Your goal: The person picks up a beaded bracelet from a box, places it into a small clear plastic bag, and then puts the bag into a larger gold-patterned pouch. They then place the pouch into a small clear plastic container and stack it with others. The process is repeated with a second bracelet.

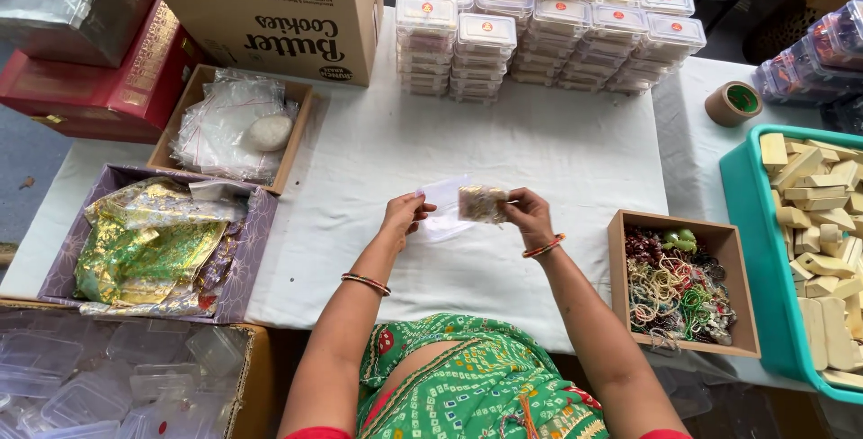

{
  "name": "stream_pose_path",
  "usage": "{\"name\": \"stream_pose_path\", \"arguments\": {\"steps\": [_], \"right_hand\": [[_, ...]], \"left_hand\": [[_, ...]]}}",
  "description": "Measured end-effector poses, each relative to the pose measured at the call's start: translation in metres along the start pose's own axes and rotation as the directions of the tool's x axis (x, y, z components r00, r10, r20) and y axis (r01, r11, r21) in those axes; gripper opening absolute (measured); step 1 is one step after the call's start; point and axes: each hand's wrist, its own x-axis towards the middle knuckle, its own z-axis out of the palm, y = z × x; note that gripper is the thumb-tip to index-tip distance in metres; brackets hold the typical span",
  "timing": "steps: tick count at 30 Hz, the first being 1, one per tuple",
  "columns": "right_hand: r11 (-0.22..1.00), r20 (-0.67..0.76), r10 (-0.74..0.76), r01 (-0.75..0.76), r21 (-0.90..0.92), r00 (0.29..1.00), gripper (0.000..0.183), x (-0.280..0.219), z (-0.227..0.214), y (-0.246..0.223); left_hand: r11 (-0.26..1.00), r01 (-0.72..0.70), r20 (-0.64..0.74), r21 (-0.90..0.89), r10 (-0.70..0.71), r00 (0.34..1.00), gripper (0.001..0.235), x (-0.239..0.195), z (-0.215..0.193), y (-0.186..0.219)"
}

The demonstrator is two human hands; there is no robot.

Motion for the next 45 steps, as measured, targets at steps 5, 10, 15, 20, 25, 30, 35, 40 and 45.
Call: {"name": "stream_pose_path", "arguments": {"steps": [5, 10, 15, 20, 25, 30, 35, 40, 45], "right_hand": [[0.975, 0.102, 0.041, -0.017, -0.223, 0.994, 0.011, 0.012, 0.019, 0.037], [0.823, -0.048, 0.247, -0.236, -0.518, 0.968, 0.012, 0.016, 0.053, 0.025], [0.667, -0.05, 0.205, -0.177, -0.724, 0.978, 0.015, 0.023, 0.057, 0.03], [0.434, -0.074, 0.085, -0.104, -0.895, 0.994, 0.02, 0.01, 0.074, 0.007], [0.31, 0.192, -0.286, 0.28, -0.908, 0.939, 0.019, -0.002, 0.073, 0.003], [0.174, 0.372, -0.166, 0.399, -0.9, 0.913, 0.017, 0.001, 0.07, -0.001], [0.04, 0.377, -0.121, 0.384, -0.922, 0.918, 0.008, 0.007, 0.064, 0.02], [0.039, 0.444, -0.302, 0.476, -0.878, 0.843, 0.014, -0.007, 0.05, 0.024], [0.003, 0.456, -0.514, 0.532, -0.846, 0.727, 0.056, -0.023, 0.031, 0.015]], "left_hand": [[0.999, -0.034, -0.018, 0.02, 0.034, 0.999, 0.027, 0.007, 0.012, -0.009], [0.962, -0.272, -0.015, 0.028, 0.272, 0.962, 0.048, 0.01, 0.021, -0.027], [0.795, -0.59, -0.035, 0.142, 0.6, 0.799, 0.049, -0.014, 0.029, -0.042], [0.518, -0.548, 0.074, 0.657, 0.679, 0.73, 0.044, -0.051, 0.038, -0.03], [0.202, -0.524, 0.252, 0.827, 0.701, 0.667, 0.049, -0.052, 0.036, -0.029], [-0.033, -0.498, 0.375, 0.867, 0.701, 0.606, 0.038, -0.041, 0.034, -0.035], [-0.142, -0.484, 0.437, 0.864, 0.69, 0.577, 0.038, -0.044, 0.029, -0.036], [-0.343, -0.468, 0.538, 0.815, 0.748, 0.389, 0.032, -0.032, 0.014, -0.063], [-0.412, -0.505, 0.568, 0.758, 0.799, 0.201, 0.06, -0.05, -0.001, -0.061]]}}
